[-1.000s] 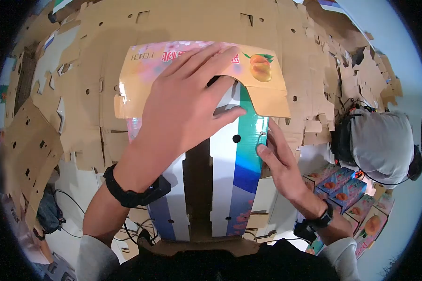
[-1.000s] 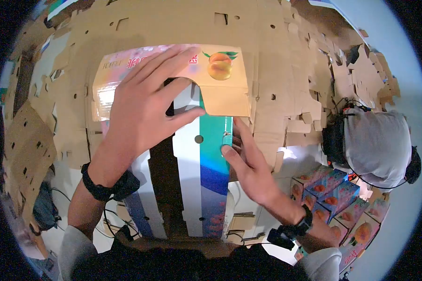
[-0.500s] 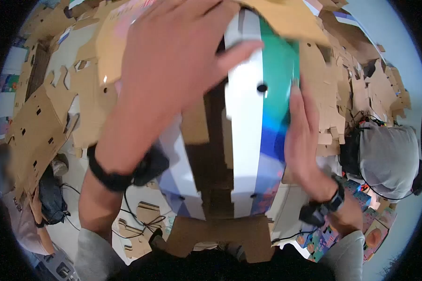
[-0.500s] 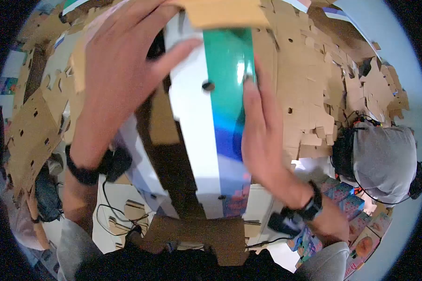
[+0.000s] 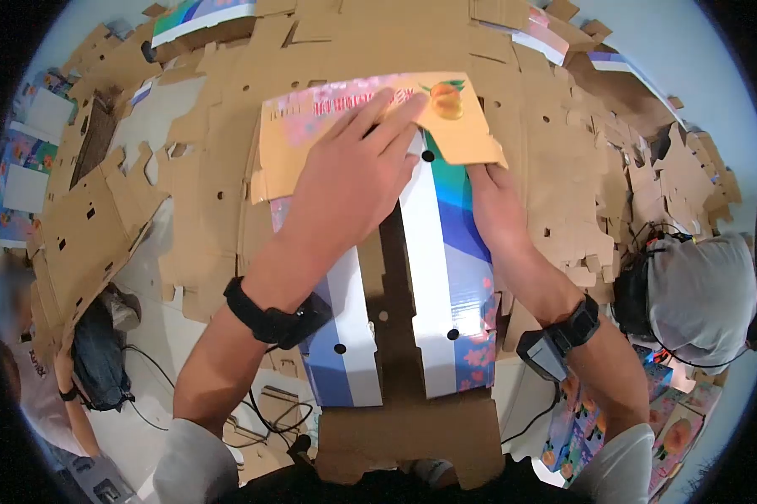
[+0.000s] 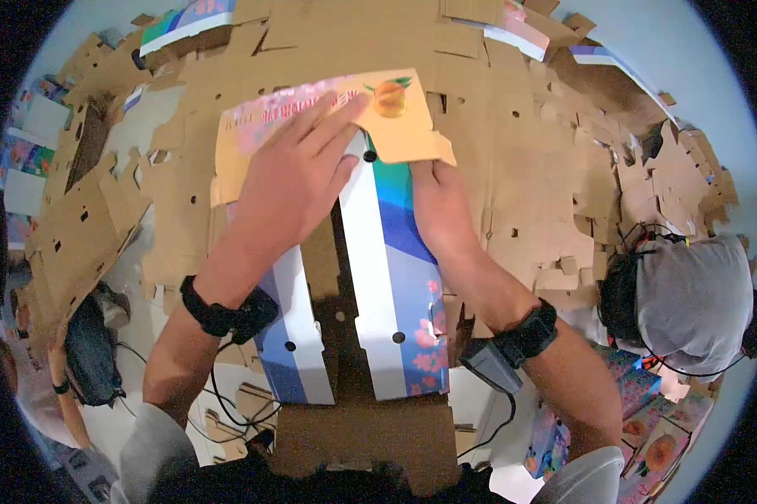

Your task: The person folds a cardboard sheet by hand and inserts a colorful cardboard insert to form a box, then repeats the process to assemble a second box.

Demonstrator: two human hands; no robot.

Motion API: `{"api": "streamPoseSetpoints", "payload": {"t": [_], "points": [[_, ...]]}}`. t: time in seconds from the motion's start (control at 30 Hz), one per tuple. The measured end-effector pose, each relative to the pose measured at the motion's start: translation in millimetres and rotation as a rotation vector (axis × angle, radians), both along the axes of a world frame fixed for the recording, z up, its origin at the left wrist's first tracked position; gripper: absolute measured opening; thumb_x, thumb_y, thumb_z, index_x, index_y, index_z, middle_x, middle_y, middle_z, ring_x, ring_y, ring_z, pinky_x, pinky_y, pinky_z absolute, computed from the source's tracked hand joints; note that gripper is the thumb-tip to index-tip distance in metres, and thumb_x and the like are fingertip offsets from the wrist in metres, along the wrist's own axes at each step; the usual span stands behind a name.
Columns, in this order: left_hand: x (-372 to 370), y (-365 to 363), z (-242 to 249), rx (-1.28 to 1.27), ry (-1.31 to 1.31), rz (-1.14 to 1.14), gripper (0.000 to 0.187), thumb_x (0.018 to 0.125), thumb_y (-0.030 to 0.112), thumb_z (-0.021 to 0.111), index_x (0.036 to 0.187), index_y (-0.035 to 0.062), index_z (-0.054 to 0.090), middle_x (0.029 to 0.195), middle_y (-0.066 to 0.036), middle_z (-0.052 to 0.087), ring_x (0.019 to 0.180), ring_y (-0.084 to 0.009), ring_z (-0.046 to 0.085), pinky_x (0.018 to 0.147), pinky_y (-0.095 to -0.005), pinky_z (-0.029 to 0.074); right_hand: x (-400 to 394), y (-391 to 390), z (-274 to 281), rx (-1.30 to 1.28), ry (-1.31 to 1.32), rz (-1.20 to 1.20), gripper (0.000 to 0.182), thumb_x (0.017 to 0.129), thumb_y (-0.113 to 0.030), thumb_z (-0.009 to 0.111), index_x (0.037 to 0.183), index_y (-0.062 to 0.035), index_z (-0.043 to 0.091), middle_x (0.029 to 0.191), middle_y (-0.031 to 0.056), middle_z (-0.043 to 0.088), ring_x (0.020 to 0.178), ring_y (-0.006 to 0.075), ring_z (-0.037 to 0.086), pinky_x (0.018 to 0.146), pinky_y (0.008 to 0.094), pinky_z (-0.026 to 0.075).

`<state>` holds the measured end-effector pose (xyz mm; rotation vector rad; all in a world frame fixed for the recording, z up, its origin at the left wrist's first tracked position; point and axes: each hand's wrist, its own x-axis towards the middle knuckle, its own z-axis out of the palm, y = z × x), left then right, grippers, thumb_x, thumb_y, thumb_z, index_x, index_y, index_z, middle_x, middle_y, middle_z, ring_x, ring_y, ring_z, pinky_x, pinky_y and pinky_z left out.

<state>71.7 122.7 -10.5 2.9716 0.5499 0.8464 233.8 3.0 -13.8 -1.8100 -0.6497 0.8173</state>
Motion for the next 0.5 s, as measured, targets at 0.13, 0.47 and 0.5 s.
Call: {"api": "streamPoseSetpoints", "payload": {"t": [0.13, 0.47, 0.5], "points": [[-2, 7, -5, -0.059, -0.061, -0.027, 0.043, 0.096, 0.016, 0.07, 0.136, 0.0012, 0.064, 0.155, -0.006, 0.059, 0.14, -0.032, 0.056, 0.114, -0.0458, 0.048, 30, -7, -19, 0.14, 0.324, -0.129, 0.04, 0.112, -0.03, 0.049, 0.132, 0.0014, 0.066, 0.105, 0.0085, 0.068, 0.096, 0.0152, 0.063, 0.086, 0.0306, 0.049], [1, 10, -11, -0.19, -0.217, -0.063, 0.029, 0.091, 0.011, 0.074, 0.119, 0.004, 0.072, 0.146, -0.006, 0.066, 0.136, -0.0327, 0.059, 0.111, -0.0455, 0.05, 64, 19, 26, -0.066, -0.209, 0.289, 0.039, 0.105, -0.04, 0.068, 0.091, -0.0039, 0.072, 0.068, -0.0057, 0.052, 0.058, 0.0039, 0.047, 0.051, 0.0264, 0.036], [-1, 11, -12, -0.207, -0.23, -0.082, 0.026, 0.09, 0.009, 0.074, 0.116, 0.0046, 0.072, 0.144, -0.007, 0.067, 0.136, -0.0326, 0.06, 0.111, -0.0452, 0.05, 63, 20, 25, -0.052, -0.162, 0.282, 0.04, 0.105, -0.041, 0.068, 0.088, -0.0042, 0.071, 0.068, -0.0059, 0.052, 0.056, 0.004, 0.046, 0.05, 0.0265, 0.035]]}}
